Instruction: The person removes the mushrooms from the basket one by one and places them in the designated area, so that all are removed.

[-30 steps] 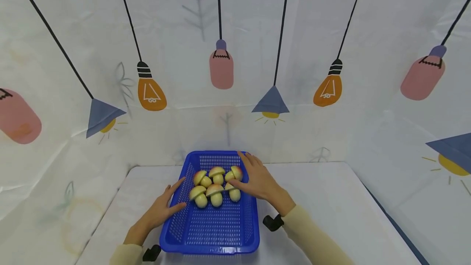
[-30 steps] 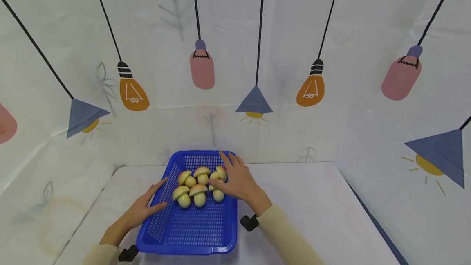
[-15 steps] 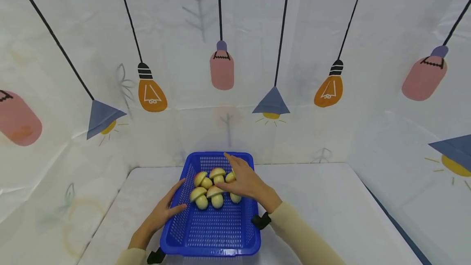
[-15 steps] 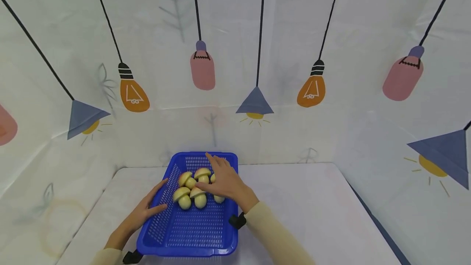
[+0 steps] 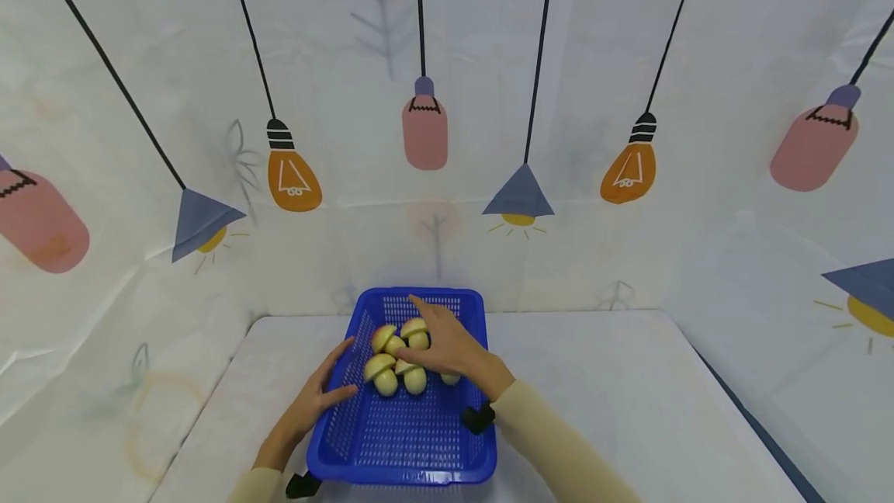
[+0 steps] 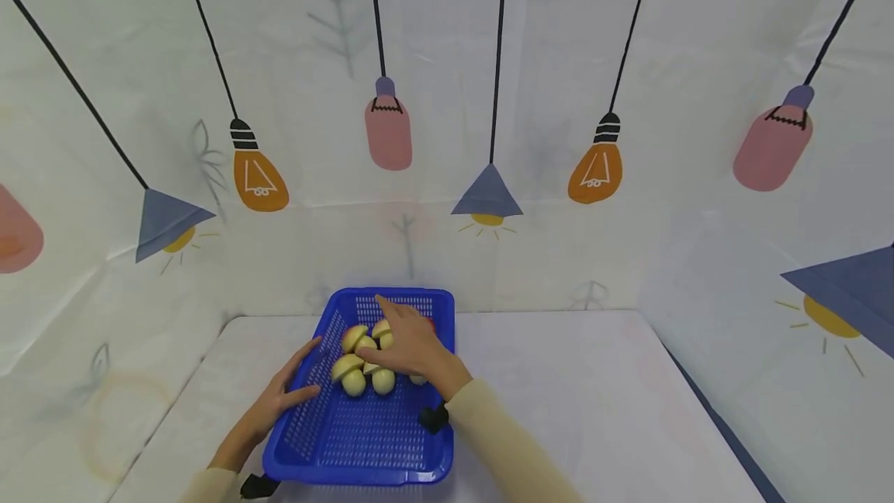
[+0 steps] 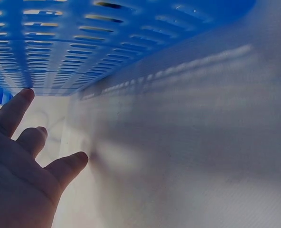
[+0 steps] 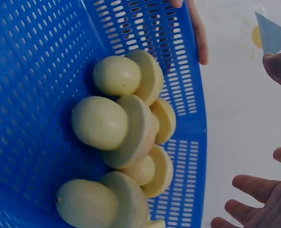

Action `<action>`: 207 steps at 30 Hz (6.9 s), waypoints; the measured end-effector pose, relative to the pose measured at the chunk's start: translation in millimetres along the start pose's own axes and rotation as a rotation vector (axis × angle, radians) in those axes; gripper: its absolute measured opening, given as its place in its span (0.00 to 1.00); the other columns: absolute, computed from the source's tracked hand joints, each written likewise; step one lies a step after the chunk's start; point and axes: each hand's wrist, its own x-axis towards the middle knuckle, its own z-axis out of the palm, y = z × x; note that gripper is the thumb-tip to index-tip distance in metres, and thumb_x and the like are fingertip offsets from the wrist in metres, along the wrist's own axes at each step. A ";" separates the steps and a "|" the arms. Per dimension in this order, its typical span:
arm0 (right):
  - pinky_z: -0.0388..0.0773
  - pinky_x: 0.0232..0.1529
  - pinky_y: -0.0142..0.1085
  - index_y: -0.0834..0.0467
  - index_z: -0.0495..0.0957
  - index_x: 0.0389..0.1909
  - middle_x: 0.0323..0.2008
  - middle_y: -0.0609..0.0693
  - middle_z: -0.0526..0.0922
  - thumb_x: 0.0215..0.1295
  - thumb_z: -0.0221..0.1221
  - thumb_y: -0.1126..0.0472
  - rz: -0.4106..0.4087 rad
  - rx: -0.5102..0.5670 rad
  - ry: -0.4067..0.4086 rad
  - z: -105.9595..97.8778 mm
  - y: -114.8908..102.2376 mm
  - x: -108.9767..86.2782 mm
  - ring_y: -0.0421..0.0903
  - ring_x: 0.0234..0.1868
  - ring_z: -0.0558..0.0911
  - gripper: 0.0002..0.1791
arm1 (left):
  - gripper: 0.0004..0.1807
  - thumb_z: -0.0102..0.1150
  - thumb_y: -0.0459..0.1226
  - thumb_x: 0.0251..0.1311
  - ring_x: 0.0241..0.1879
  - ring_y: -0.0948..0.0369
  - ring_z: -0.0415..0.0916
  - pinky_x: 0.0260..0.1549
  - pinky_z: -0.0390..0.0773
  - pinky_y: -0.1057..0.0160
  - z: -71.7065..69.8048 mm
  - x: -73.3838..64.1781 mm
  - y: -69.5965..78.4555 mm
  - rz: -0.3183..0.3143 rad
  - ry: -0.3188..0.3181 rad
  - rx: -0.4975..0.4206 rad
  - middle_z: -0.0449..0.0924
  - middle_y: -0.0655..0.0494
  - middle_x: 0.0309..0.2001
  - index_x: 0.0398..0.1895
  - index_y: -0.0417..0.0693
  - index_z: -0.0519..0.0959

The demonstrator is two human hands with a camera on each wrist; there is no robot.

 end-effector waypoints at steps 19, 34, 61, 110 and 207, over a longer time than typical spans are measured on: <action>0.73 0.67 0.55 0.50 0.56 0.81 0.72 0.54 0.73 0.62 0.64 0.38 -0.005 0.005 -0.069 35.2 -8.9 16.6 0.57 0.73 0.70 0.50 | 0.46 0.55 0.36 0.70 0.69 0.33 0.63 0.49 0.82 0.60 -0.7 -1.7 3.1 -0.026 -0.035 -0.026 0.43 0.33 0.81 0.85 0.57 0.43; 0.80 0.44 0.43 0.48 0.68 0.72 0.47 0.46 0.85 0.60 0.67 0.38 -0.081 -0.108 -0.093 59.2 -7.8 24.7 0.41 0.41 0.80 0.41 | 0.45 0.54 0.36 0.71 0.71 0.32 0.60 0.51 0.80 0.62 -0.3 -3.1 2.3 -0.054 -0.031 -0.053 0.41 0.34 0.82 0.85 0.57 0.42; 0.71 0.59 0.61 0.45 0.79 0.61 0.45 0.37 0.85 0.61 0.71 0.42 -0.009 -0.159 -0.067 76.7 3.9 29.3 0.39 0.47 0.82 0.29 | 0.45 0.54 0.35 0.69 0.67 0.36 0.68 0.49 0.82 0.57 4.8 -0.6 3.5 -0.061 -0.013 -0.059 0.44 0.33 0.81 0.85 0.58 0.43; 0.72 0.58 0.60 0.40 0.82 0.58 0.47 0.37 0.86 0.63 0.69 0.43 -0.008 -0.132 -0.021 75.2 0.6 29.1 0.44 0.50 0.83 0.23 | 0.44 0.50 0.33 0.72 0.61 0.34 0.74 0.46 0.85 0.54 0.7 -4.3 2.0 -0.040 -0.054 -0.120 0.45 0.28 0.79 0.85 0.56 0.41; 0.83 0.51 0.48 0.63 0.77 0.60 0.56 0.64 0.83 0.66 0.68 0.61 0.250 0.270 0.341 -71.4 127.7 -57.1 0.60 0.51 0.85 0.23 | 0.50 0.55 0.33 0.64 0.59 0.39 0.74 0.46 0.84 0.50 3.7 -7.1 11.3 -0.076 -0.103 -0.093 0.51 0.18 0.71 0.84 0.53 0.39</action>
